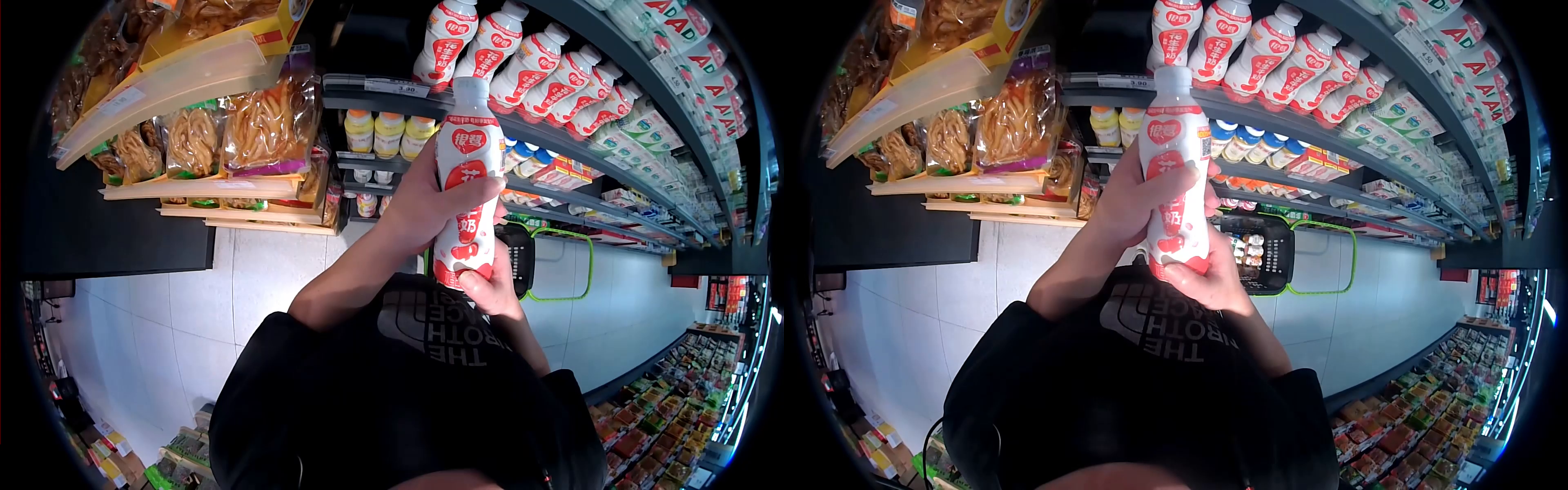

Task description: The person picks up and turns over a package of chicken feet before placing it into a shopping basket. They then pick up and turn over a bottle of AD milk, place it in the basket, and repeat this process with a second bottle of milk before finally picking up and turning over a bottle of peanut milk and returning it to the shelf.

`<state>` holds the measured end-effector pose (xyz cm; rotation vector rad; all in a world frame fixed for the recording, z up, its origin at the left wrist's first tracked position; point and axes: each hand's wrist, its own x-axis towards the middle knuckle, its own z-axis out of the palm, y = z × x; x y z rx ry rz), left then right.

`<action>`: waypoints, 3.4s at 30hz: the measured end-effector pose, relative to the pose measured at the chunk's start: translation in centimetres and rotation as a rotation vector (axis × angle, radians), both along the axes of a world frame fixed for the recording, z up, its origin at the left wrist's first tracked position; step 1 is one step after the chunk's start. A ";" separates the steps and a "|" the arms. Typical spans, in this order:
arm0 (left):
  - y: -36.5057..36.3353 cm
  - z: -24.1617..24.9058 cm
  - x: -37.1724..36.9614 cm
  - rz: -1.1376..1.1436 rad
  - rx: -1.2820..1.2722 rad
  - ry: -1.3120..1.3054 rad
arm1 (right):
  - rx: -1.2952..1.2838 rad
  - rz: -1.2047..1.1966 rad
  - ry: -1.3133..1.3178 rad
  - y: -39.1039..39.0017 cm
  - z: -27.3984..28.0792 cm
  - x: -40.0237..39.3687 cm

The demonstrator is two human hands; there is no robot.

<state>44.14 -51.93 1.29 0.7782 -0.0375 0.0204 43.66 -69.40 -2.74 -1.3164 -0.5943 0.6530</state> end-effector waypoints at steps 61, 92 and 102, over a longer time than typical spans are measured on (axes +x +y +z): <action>0.1 -1.5 0.1 0.014 -0.088 -0.092 | -0.042 0.027 -0.005 0.6 0.4 0.3; -0.3 -3.1 0.4 0.098 -0.069 0.027 | 0.014 0.056 0.261 0.2 -1.5 0.8; 0.2 -3.3 1.2 0.081 -0.233 -0.090 | -0.073 -0.234 -0.162 0.9 -0.2 1.2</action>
